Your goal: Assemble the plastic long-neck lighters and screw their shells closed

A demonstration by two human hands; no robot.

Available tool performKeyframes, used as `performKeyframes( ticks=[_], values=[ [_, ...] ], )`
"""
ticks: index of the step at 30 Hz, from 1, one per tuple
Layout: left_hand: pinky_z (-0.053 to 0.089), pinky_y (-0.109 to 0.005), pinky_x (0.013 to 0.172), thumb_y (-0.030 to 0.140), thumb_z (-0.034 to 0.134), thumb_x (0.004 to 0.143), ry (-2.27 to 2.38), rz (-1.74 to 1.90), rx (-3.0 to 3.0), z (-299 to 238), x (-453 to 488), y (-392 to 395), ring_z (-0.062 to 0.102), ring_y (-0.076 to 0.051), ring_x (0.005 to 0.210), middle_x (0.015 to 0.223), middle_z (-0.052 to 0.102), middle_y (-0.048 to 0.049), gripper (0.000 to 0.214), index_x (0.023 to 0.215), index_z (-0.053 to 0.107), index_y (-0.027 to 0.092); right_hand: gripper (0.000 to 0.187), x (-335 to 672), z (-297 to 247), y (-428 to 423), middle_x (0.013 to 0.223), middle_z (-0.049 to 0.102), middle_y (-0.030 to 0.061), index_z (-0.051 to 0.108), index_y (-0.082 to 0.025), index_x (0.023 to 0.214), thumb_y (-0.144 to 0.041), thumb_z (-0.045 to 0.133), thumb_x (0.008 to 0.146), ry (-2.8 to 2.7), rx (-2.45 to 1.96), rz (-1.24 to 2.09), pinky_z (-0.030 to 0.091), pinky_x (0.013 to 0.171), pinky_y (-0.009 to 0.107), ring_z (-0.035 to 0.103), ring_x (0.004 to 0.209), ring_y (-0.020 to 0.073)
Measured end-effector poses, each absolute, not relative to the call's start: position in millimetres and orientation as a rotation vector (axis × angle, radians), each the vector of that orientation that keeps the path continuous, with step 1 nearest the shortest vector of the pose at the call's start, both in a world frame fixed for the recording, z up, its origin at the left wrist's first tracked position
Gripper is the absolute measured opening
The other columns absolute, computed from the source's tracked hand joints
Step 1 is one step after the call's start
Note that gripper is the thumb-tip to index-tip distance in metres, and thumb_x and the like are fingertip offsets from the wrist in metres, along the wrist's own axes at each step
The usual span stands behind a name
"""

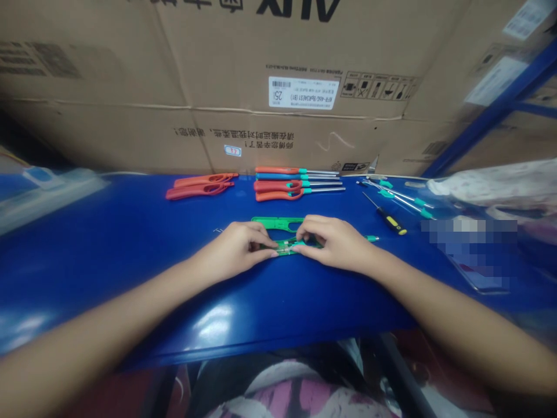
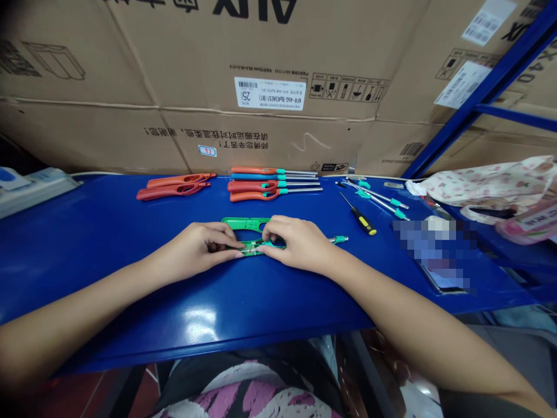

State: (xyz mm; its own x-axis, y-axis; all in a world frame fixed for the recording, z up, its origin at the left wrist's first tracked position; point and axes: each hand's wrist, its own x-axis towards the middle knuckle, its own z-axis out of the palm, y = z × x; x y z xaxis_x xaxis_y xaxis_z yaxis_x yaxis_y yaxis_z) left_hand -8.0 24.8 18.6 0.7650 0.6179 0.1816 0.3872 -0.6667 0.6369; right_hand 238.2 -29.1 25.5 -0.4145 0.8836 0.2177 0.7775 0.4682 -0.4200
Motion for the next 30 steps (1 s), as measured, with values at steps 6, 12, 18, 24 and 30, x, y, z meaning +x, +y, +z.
performKeyframes(
  ticks=[6,12,18,24,30],
  values=[
    [0.049,-0.024,0.064,0.025,0.072,0.087,0.768,0.519,2.389,19.6,-7.0,22.5,0.062,-0.014,0.069,0.085,0.07,-0.0045,0.015,0.098,0.081,0.02,0.019,228.8,15.4,-23.0,0.076,0.066,-0.0023,0.064,-0.019,0.078,-0.035,0.073,0.084,-2.136,-1.532,0.564,0.032,0.058,0.022,0.044,0.059,0.0086],
    [0.049,-0.024,0.065,0.024,0.072,0.087,0.779,0.511,2.388,20.8,-6.2,21.4,0.063,-0.014,0.07,0.085,0.07,-0.0045,0.015,0.098,0.082,0.019,0.019,227.9,11.3,-19.2,0.068,0.061,-0.0035,0.065,-0.017,0.076,-0.034,0.073,0.08,-1.996,-1.582,0.716,0.027,0.052,0.022,0.038,0.052,0.0069],
    [0.048,-0.024,0.061,0.024,0.073,0.086,0.815,0.52,2.387,20.2,-4.6,20.3,0.061,-0.012,0.065,0.085,0.071,-0.0045,0.014,0.096,0.081,0.019,0.019,227.1,12.2,-19.4,0.068,0.06,-0.0036,0.064,-0.017,0.075,-0.033,0.072,0.08,-1.992,-1.577,0.749,0.027,0.052,0.023,0.038,0.052,0.0065],
    [0.048,-0.023,0.059,0.026,0.07,0.087,0.812,0.546,2.404,18.4,-5.3,19.2,0.061,-0.012,0.064,0.084,0.071,-0.0045,0.016,0.097,0.081,0.019,0.018,227.6,15.9,-22.1,0.07,0.062,-0.003,0.064,-0.017,0.075,-0.032,0.07,0.084,-2.036,-1.575,0.67,0.03,0.055,0.022,0.041,0.055,0.0072],
    [0.05,-0.022,0.059,0.029,0.07,0.086,0.802,0.569,2.439,18.8,-7.6,18.9,0.061,-0.012,0.063,0.086,0.072,-0.0044,0.018,0.097,0.08,0.018,0.007,242.1,24.2,-23.5,0.075,0.063,-0.0013,0.068,-0.017,0.085,-0.024,0.069,0.085,-2.244,-1.33,0.603,0.035,0.061,0.022,0.047,0.059,0.0084]
  ],
)
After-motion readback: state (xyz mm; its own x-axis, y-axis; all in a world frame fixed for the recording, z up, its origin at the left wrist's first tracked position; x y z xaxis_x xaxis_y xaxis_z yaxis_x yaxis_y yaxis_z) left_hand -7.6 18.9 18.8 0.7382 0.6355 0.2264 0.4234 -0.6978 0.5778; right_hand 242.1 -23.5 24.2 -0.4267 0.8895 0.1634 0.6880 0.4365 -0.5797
